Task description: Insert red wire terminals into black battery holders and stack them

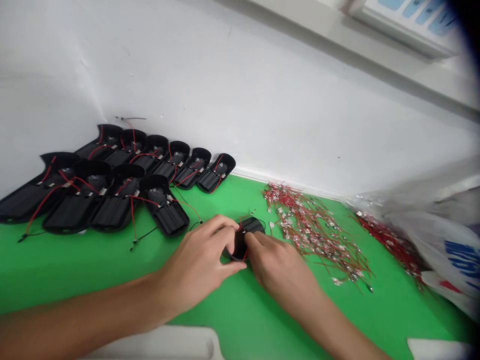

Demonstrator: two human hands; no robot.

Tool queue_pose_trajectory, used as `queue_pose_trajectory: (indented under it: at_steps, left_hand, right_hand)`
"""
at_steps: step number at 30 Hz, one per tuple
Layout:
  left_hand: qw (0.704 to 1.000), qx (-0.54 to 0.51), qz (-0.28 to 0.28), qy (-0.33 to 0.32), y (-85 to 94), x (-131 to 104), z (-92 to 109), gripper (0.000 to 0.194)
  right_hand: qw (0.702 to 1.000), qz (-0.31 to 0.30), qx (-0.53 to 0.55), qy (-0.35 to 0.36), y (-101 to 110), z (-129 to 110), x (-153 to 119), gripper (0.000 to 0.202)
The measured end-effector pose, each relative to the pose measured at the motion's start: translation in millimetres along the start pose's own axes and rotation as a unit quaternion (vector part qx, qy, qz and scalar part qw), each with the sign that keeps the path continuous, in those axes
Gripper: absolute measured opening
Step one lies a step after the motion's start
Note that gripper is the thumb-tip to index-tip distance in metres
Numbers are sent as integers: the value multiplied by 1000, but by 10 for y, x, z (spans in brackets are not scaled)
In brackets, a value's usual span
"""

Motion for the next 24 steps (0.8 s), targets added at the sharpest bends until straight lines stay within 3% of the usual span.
queue_pose_trajectory:
  at_steps: [5,12,14,24]
  left_hand:
    - [1000,24,-5,-1,6,-7,-26,44]
    - [1000,21,6,22,24,8,-105,47]
    - [999,22,10,21,24,16,-118,47]
    - [1000,23,9,8,21,-11,-88,47]
  right_hand:
    - [995,31,90,-17,-10,148,62,15]
    - [943,210,256,-42,118,431,-96,3]
    - [930,244,274,-34,143,428,-163,12]
    - [933,247,259,30,120,193,-239,41]
Point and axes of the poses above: each hand's wrist, its own x-axis towards the middle knuckle, its own y-axis out of the back of the hand, z = x × y, the point moved 10 cm from there along x, towards the middle knuckle, and after that the axes turned 3 degrees about -x, right-handed, at the moved point
